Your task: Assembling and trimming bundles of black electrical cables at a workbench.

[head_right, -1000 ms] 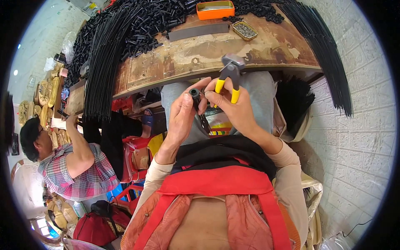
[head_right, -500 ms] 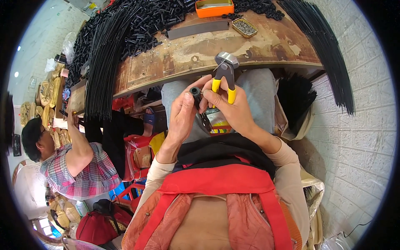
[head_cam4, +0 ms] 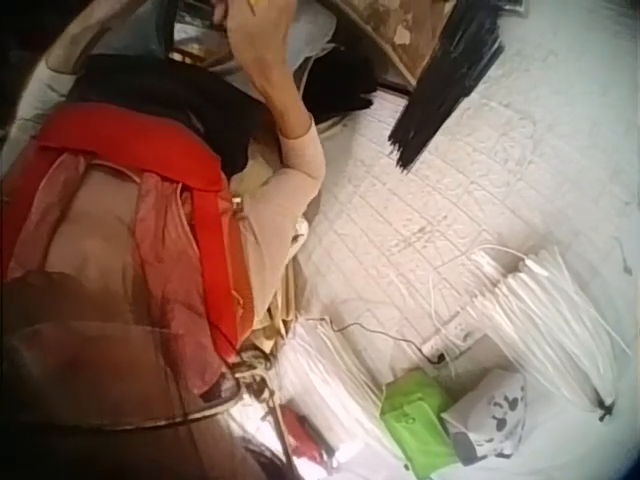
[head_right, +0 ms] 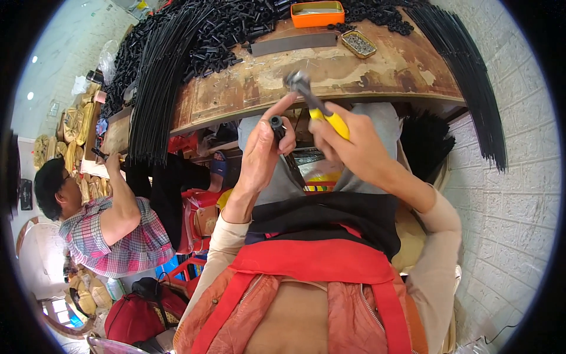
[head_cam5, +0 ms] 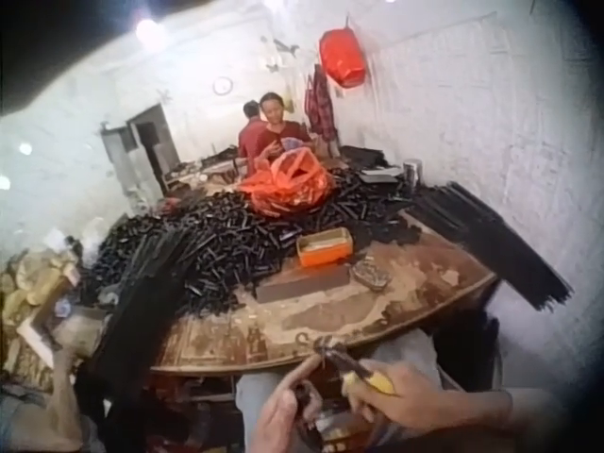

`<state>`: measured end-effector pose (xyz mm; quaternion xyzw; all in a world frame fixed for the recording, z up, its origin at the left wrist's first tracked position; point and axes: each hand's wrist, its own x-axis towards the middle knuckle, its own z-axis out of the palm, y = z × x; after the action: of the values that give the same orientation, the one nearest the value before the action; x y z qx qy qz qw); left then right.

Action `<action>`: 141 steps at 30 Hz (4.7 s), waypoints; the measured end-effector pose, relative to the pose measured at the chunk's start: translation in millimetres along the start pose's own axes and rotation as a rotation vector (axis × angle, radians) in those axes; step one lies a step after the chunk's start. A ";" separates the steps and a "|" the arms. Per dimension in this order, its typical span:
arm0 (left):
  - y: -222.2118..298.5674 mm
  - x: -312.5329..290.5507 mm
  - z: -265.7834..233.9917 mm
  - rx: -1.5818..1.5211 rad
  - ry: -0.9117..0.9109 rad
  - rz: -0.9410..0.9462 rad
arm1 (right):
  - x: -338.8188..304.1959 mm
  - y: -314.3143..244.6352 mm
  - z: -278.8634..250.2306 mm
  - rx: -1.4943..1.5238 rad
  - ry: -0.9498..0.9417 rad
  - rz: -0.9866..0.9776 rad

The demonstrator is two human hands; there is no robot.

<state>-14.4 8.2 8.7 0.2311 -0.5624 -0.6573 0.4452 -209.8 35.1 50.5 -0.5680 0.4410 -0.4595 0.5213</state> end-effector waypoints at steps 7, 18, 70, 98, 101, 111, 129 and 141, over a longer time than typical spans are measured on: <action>0.5 -2.0 15.4 0.139 -0.001 -0.016 | -40.3 -26.4 -15.8 -0.518 -0.245 0.278; 4.8 -6.4 9.7 0.164 -0.106 -0.023 | -38.5 -37.5 -27.3 -0.348 -0.394 0.302; -109.6 -170.4 -155.1 1.381 0.361 -0.443 | 64.4 66.2 -225.4 -1.426 0.232 -0.236; -88.7 -102.1 -164.1 1.577 0.007 -0.849 | 82.4 87.5 -365.3 -1.515 0.558 0.198; -85.6 -104.8 -163.3 1.524 -0.057 -0.880 | 75.9 76.3 -397.1 -1.198 0.508 0.345; -66.1 -118.0 -172.5 1.546 0.029 -0.801 | 94.8 12.0 -422.7 -0.757 0.582 0.375; 98.4 31.4 56.1 -0.117 -0.194 -0.357 | 57.2 -107.3 -25.4 0.200 0.041 -0.378; 116.7 29.3 31.6 0.172 0.242 0.112 | 72.2 38.7 -250.6 -0.895 0.170 0.036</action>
<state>-16.5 3.6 133.0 0.3142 -0.5706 -0.5484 0.5243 -443.1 -85.1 25.0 -0.6899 0.6472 -0.2596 0.1941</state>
